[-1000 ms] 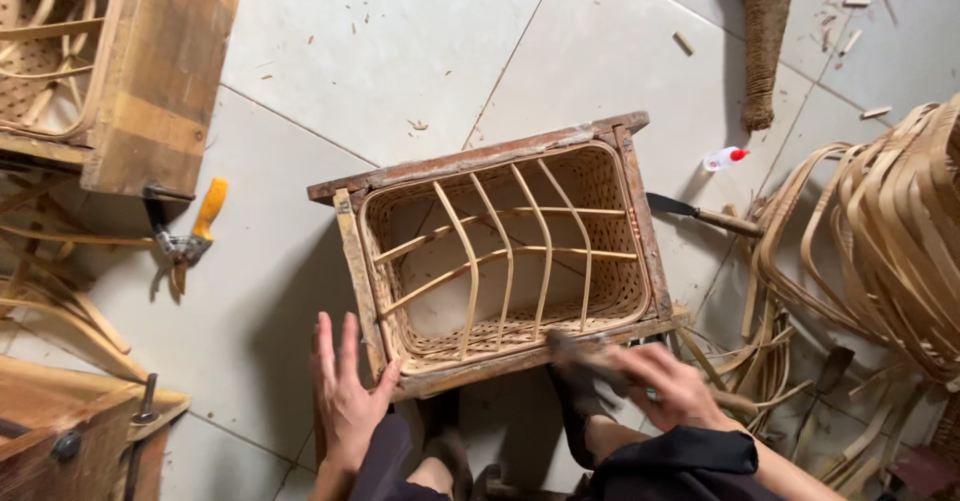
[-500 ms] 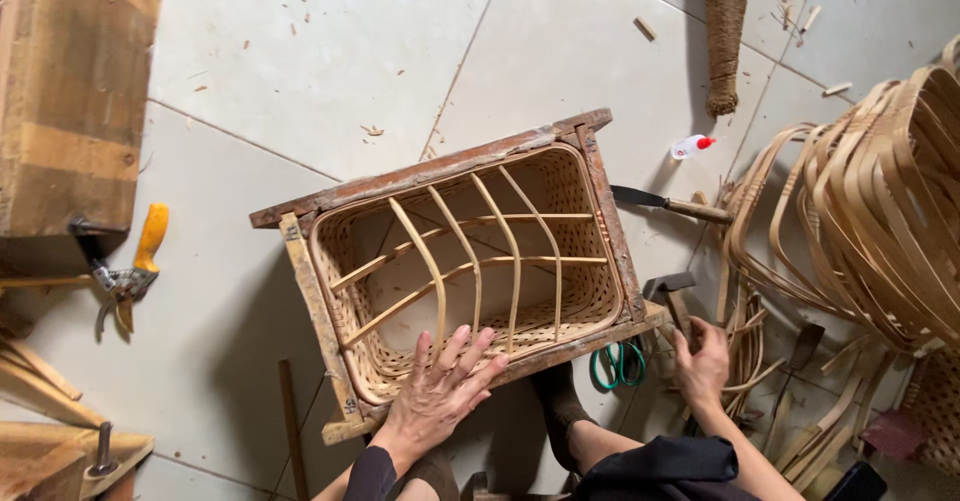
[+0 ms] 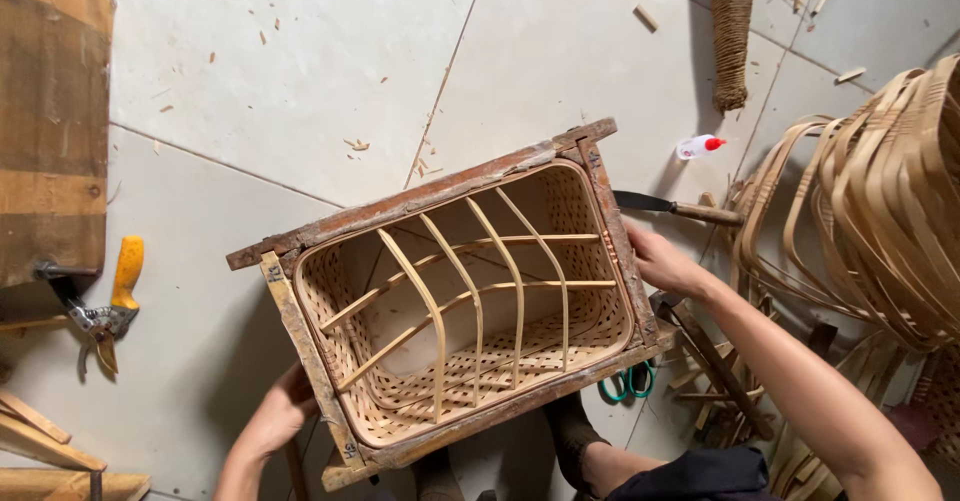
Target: The person weaves a rectangular basket using thin wooden strips inside a wooden mold. They insert and bend strips, trim excess with scissors, and apply glue to secure the structure. The basket is progressively built up with interlaced strips and reinforced with additional pieces.
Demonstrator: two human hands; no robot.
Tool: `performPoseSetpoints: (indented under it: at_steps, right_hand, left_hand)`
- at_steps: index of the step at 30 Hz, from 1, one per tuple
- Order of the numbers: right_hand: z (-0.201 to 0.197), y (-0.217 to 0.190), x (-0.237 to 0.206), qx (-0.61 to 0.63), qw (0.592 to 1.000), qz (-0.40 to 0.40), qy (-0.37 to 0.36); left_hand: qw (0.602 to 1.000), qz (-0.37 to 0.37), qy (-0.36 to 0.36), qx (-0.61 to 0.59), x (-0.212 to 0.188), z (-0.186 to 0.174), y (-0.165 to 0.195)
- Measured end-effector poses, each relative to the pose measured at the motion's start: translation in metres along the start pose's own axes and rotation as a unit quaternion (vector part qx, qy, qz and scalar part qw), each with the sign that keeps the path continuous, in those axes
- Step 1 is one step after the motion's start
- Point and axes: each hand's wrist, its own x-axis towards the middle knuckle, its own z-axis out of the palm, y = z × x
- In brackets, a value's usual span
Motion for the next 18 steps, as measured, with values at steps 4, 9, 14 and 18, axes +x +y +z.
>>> performPoseSetpoints:
  at_steps: [4, 9, 14, 18]
  right_hand:
    - [-0.003, -0.015, 0.014, -0.072, 0.997, -0.036, -0.012]
    - [-0.008, -0.015, 0.004, -0.059, 0.998, 0.016, 0.002]
    - [-0.025, -0.005, -0.006, -0.012, 0.989, -0.138, 0.055]
    - [-0.048, 0.022, 0.006, -0.157, 0.966, -0.154, 0.136]
  left_hand:
    - [0.993, 0.077, 0.053, 0.069, 0.016, 0.011, -0.024]
    - [0.996, 0.051, 0.075, 0.024, 0.005, 0.002, -0.034]
    - [0.982, 0.124, 0.105, -0.095, -0.016, -0.021, -0.018]
    - [0.944, 0.262, 0.198, 0.045, -0.013, -0.039, -0.003]
